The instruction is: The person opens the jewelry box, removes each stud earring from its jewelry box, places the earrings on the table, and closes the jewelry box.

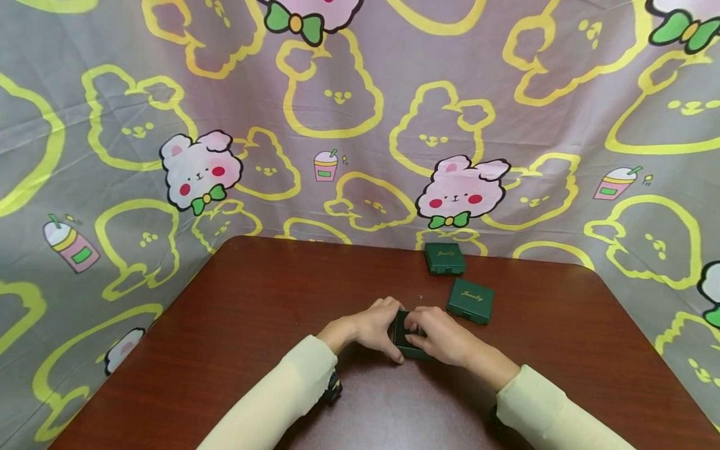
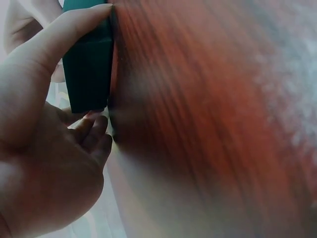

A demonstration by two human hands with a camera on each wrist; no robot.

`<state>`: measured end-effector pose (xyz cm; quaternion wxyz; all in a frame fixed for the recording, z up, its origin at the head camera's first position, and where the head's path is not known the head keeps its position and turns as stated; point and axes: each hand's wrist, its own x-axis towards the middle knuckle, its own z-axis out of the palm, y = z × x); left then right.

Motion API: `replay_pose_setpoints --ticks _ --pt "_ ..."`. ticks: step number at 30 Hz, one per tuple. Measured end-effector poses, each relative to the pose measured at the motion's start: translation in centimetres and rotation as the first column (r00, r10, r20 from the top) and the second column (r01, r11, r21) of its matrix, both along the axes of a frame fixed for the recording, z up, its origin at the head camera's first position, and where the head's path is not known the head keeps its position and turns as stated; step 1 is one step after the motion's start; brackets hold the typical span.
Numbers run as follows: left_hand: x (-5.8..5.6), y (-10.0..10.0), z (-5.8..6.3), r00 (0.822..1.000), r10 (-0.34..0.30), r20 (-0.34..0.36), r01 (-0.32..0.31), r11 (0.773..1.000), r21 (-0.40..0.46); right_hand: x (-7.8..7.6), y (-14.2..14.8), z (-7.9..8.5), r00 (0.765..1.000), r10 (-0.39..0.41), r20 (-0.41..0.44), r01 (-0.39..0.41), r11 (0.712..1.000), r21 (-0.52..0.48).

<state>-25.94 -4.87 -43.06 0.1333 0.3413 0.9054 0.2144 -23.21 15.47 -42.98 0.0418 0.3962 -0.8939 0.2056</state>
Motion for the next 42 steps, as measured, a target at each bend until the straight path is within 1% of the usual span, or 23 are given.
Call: replay_pose_setpoints --ticks 5,12,17,25,30,33,38,42 --pt "-0.06 -0.03 -0.01 1.000 0.000 0.002 0.000 1.000 0.013 -0.23 0.05 -0.13 1.000 0.000 0.009 0.000 1.000 -0.007" --pt "0.16 -0.15 -0.06 1.000 -0.002 0.020 0.001 0.999 0.036 -0.37 0.16 -0.21 0.998 0.022 0.055 -0.020 0.999 -0.032" --pt "0.20 -0.20 -0.01 0.999 0.006 0.033 -0.007 0.999 0.038 -0.52 0.19 -0.20 0.997 0.032 0.071 -0.028 0.999 -0.046" --pt "0.11 -0.09 -0.05 1.000 0.017 0.006 -0.017 0.999 0.032 -0.88 0.52 0.05 0.994 0.063 0.090 -0.058 0.996 -0.061" --pt "0.07 0.00 -0.09 1.000 0.020 0.000 -0.020 1.000 0.021 -0.85 0.69 0.28 0.993 0.078 0.088 -0.071 0.994 -0.078" --pt "0.08 -0.01 -0.06 1.000 0.022 0.010 -0.022 1.000 0.021 -0.83 0.76 0.29 0.994 0.079 0.075 -0.073 0.994 -0.086" --pt "0.08 -0.08 -0.01 1.000 0.020 0.020 -0.020 1.000 0.024 -0.80 0.85 0.20 0.996 0.068 0.064 -0.063 0.995 -0.077" --pt "0.07 -0.13 -0.06 1.000 0.022 0.017 -0.022 1.000 0.020 -1.01 0.92 0.06 0.995 0.066 0.077 -0.061 0.996 -0.067"
